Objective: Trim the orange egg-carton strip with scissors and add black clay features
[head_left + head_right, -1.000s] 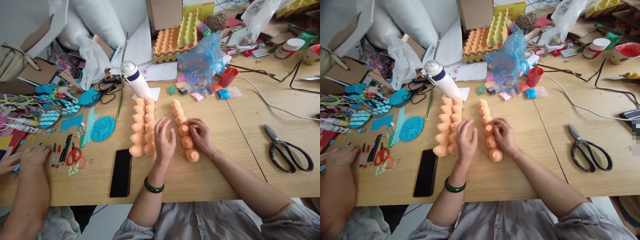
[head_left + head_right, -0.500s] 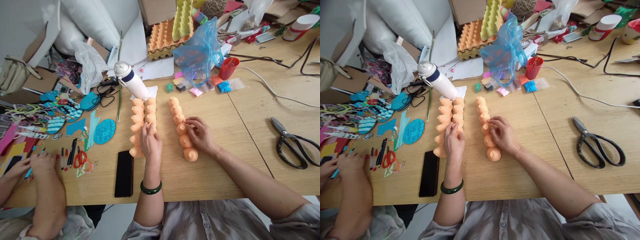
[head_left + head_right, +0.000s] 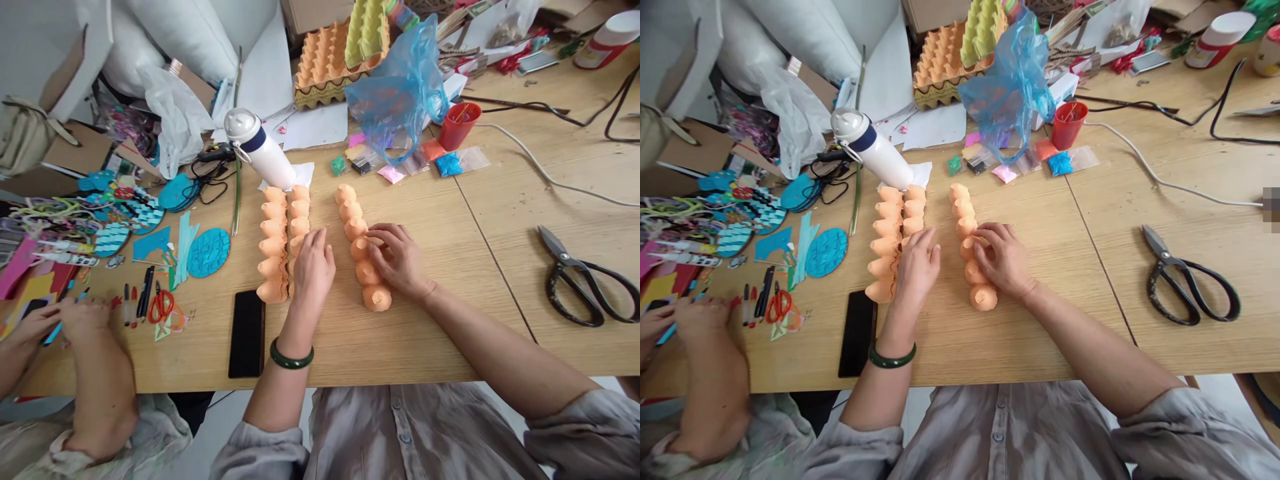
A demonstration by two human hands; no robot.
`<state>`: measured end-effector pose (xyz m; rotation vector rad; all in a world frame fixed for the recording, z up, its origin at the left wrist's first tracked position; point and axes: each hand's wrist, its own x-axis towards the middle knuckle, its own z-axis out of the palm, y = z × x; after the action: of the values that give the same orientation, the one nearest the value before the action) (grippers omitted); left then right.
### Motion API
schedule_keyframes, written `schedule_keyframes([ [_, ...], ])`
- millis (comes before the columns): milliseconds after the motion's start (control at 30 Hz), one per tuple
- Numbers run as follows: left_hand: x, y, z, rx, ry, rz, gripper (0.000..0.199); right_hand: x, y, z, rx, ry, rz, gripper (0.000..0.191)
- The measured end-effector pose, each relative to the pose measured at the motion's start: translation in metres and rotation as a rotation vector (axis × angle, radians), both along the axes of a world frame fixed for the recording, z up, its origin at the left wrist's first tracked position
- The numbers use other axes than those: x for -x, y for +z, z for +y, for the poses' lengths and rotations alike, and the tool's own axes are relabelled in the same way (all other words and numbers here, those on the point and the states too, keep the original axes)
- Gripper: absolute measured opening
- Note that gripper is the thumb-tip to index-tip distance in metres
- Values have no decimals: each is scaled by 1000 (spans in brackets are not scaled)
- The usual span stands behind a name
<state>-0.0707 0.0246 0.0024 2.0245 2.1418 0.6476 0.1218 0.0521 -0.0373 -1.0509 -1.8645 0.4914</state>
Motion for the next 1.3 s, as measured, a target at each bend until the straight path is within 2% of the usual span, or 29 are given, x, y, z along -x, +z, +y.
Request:
schedule_keyframes([
  [233, -3, 15, 47, 256, -38, 446, 45, 0, 0, 0, 37, 7, 34, 23],
  [333, -11, 14, 54, 269, -50, 514, 47, -1, -2, 1, 43, 4, 31, 22],
  [467, -14, 12, 58, 253, -62, 509, 47, -1, -3, 3, 49, -2, 24, 22],
  [600, -4, 13, 66, 242, -47, 478, 44, -2, -4, 4, 53, -16, 44, 23],
  [667, 8, 14, 72, 241, -18, 403, 34, -2, -5, 5, 53, -26, 59, 22],
  [733, 22, 14, 77, 230, 23, 229, 24, -2, -5, 6, 52, -37, 75, 21],
  [800, 33, 15, 80, 208, 38, 77, 22, -2, -5, 7, 47, -42, 76, 20],
  [900, 40, 16, 77, 210, -1, 11, 25, -2, -7, 7, 41, -41, 60, 20],
  [1000, 35, 15, 72, 227, -93, 135, 28, -2, -7, 8, 58, -39, 56, 21],
  [1167, 21, 11, 67, 273, -157, 514, 34, -5, 3, 4, 36, -2, 37, 20],
  [1233, 17, 9, 66, 266, -187, 602, 39, -5, 9, 1, 11, 82, -21, 31],
  [1300, 14, 9, 65, 249, -202, 643, 42, -4, 12, -4, 3, 194, -95, 51],
])
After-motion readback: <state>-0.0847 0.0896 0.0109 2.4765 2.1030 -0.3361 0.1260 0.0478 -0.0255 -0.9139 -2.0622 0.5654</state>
